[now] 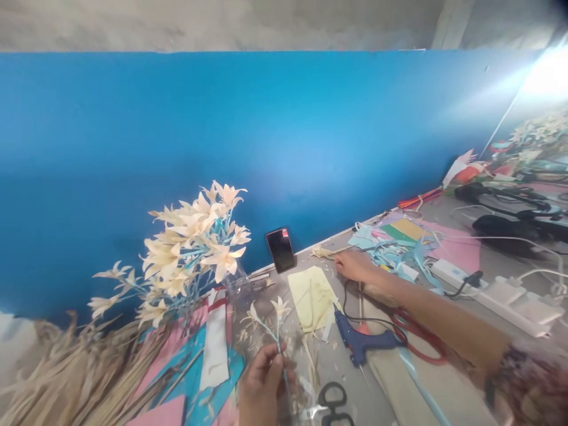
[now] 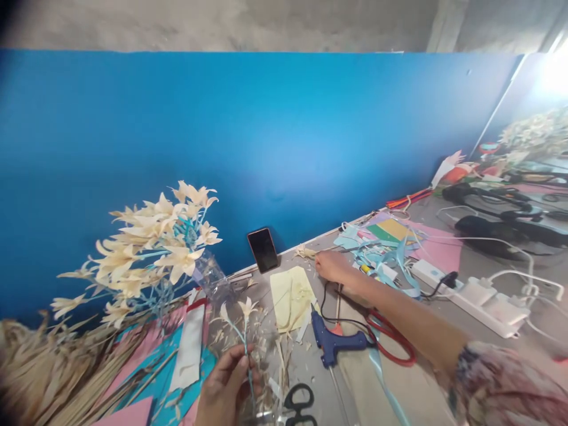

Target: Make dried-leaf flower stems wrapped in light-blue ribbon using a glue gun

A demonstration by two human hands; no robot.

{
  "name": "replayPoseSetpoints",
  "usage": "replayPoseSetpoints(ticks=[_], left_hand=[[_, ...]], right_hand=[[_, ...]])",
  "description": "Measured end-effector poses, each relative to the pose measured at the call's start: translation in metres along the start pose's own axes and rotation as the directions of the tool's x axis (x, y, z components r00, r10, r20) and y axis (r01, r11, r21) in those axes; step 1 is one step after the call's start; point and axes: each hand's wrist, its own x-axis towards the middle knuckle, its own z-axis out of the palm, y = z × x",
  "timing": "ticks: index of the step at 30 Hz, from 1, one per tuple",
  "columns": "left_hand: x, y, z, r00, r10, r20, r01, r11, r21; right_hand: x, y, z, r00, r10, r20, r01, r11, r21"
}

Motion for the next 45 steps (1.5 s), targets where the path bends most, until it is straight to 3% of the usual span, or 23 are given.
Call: replayPoseSetpoints(ticks=[4, 8, 13, 18, 21, 24, 27, 30, 33, 37, 41, 45], left_hand=[[0.001, -0.008, -0.004, 1.000, -0.023, 0.016, 0.023, 0.999, -0.041], [0.003, -0.008, -0.010, 0.998, -0.062, 0.014, 0.063, 0.996, -0.061], [0.001, -0.002, -0.011, 0.993, -0.111, 0.048, 0.116, 0.986, -0.120], [-0.006, 0.004, -0.007, 0.992, -0.110, 0.058, 0.118, 0.983, -0.140], [-0.011, 0.011, -0.003, 0.994, -0.106, 0.042, 0.110, 0.984, -0.143], [-0.019, 0.018, 0.004, 0.992, -0.119, 0.044, 0.124, 0.984, -0.130], [-0.026, 0.023, 0.010, 0.988, -0.136, 0.071, 0.145, 0.979, -0.141], [-0.033, 0.024, 0.010, 0.983, -0.150, 0.105, 0.163, 0.977, -0.135], [-0.038, 0.020, 0.001, 0.983, -0.145, 0.113, 0.159, 0.980, -0.117], [-0.041, 0.003, -0.020, 0.983, -0.163, 0.078, 0.172, 0.978, -0.115], [-0.038, -0.019, -0.034, 0.994, -0.111, -0.001, 0.110, 0.990, -0.092], [-0.034, -0.032, -0.036, 0.997, -0.083, 0.008, 0.083, 0.996, -0.039]], right_hand=[[0.047, -0.001, 0.012, 0.996, 0.083, 0.043, -0.083, 0.997, -0.012], [0.068, -0.005, 0.028, 0.990, 0.112, 0.087, -0.114, 0.993, 0.018], [0.069, 0.004, 0.037, 0.995, 0.062, 0.081, -0.074, 0.986, 0.148], [0.055, 0.019, 0.019, 1.000, -0.008, 0.018, 0.000, 0.910, 0.414], [0.034, 0.020, 0.002, 0.998, -0.041, -0.044, 0.059, 0.819, 0.571], [-0.005, 0.007, -0.008, 0.989, -0.092, -0.114, 0.146, 0.694, 0.705], [-0.050, -0.023, -0.001, 0.983, -0.114, -0.144, 0.175, 0.343, 0.923], [-0.083, -0.058, 0.019, 0.987, -0.135, -0.090, 0.115, 0.192, 0.974], [-0.098, -0.081, 0.041, 0.981, -0.162, -0.104, 0.136, 0.198, 0.971], [-0.103, -0.084, 0.062, 0.971, -0.203, -0.124, 0.170, 0.231, 0.958], [-0.107, -0.078, 0.068, 0.965, -0.225, -0.139, 0.198, 0.268, 0.943], [-0.106, -0.076, 0.068, 0.965, -0.210, -0.159, 0.221, 0.317, 0.922]])
